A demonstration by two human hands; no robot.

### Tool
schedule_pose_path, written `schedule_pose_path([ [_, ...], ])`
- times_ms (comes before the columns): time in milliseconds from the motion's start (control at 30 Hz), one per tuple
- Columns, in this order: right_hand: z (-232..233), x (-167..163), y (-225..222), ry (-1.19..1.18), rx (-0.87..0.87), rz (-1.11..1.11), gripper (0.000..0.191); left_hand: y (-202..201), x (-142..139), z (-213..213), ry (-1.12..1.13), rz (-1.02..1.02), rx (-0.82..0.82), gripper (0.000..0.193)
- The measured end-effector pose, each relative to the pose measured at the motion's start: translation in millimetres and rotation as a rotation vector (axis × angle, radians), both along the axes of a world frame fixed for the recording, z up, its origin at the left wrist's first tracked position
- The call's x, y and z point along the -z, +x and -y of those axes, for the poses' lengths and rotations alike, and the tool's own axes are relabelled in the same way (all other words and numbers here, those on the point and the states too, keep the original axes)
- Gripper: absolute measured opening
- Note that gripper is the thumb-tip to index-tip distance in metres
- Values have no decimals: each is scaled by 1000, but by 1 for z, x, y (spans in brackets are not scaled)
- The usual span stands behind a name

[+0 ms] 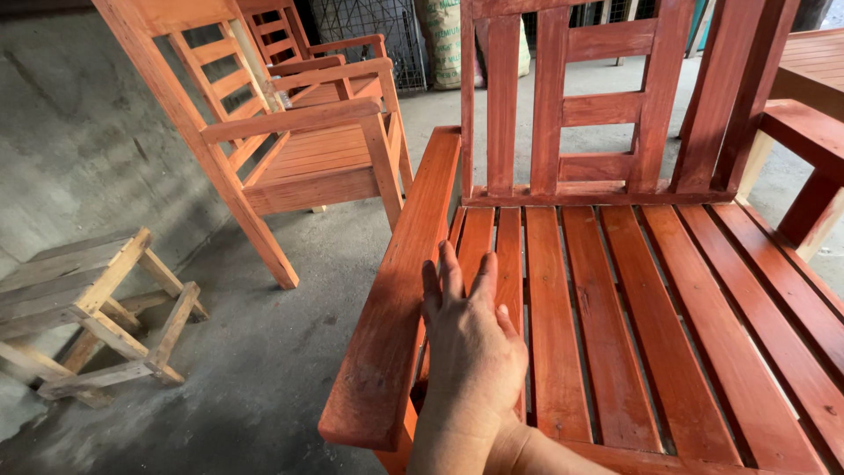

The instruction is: The person applies reddish-brown stain to a wooden chair using a cloth. They wipe the seat slats, backrest, and armrests, then dip the cloth into a bucket to reload stain and continue applying it to the chair's frame and legs.

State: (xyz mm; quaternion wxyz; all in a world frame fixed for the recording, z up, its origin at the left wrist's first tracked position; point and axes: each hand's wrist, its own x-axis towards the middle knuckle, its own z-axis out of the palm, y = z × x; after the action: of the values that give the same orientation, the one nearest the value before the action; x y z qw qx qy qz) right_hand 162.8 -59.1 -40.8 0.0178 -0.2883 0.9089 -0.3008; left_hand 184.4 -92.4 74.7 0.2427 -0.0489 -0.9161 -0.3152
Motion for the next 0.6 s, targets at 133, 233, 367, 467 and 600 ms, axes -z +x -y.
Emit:
schedule_pose_path([
  [133,10,0,-2,-3,5,-9,39,0,1,1,31,-2,21,63],
  [233,17,-2,2,-10,3,-12,39,0,1,0,11,-59,-4,59],
  [367,9,-5,4,-4,10,-17,40,2,3,-4,15,-97,16,58],
  [467,1,-6,4,-8,13,-17,40,6,4,-11,1,-99,33,61],
  [600,-4,-5,7,-18,21,-16,40,9,1,-18,-15,-125,47,56],
])
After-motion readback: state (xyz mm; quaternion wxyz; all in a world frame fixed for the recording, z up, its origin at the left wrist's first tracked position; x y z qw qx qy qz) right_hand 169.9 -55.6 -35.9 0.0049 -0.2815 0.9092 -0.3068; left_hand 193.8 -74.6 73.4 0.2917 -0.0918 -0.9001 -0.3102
